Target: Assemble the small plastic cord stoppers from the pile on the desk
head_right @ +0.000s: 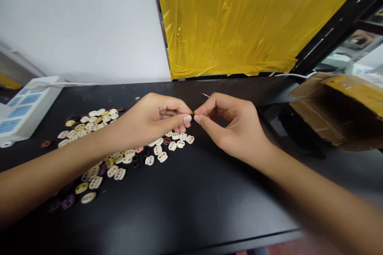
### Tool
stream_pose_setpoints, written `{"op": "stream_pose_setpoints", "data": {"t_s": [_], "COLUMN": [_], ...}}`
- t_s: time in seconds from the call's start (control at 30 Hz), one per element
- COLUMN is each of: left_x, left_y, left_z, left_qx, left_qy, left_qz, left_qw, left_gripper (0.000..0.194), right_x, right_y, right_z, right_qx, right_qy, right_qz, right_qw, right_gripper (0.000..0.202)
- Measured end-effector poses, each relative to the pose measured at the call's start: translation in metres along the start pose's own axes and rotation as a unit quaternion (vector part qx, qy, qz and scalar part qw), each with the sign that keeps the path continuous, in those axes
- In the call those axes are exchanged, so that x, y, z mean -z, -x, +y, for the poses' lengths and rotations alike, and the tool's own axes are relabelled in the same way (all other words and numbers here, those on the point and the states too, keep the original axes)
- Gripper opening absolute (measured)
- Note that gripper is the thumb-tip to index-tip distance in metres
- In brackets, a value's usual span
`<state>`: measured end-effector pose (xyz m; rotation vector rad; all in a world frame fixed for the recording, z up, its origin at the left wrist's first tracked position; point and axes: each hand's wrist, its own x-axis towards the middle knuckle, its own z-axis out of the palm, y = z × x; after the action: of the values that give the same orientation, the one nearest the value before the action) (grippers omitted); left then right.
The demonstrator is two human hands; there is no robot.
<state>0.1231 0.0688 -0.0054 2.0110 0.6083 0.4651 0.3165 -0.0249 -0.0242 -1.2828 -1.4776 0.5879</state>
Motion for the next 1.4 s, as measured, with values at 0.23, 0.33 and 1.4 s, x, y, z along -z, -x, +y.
{"op": "stream_pose_setpoints", "data": {"t_s": [0.23, 0.33, 1.4], "left_x": [-0.004, -0.006, -0.006], "left_y": [0.0, 0.0, 0.001], "left_z": [-0.006, -0.007, -0.013], "left_qx": [-0.016, -0.013, -0.11], "left_qy": [0.024, 0.026, -0.065], "left_qz": [0.027, 0.028, 0.051], "left_qw": [0.999, 0.999, 0.99], "left_gripper": [0.014, 0.014, 0.013], "right_x": [-0.002, 0.0, 0.014], "right_y": [-0.004, -0.006, -0.01], "right_z": [0.0, -0.001, 0.008], "right_qx": [-0.04, -0.054, 0.056], "right_qy": [-0.03, -0.045, 0.119], "right_qz": [0.009, -0.013, -0.114], "right_qw": [0.999, 0.997, 0.985], "right_gripper": [0.033, 0.036, 0.023]}}
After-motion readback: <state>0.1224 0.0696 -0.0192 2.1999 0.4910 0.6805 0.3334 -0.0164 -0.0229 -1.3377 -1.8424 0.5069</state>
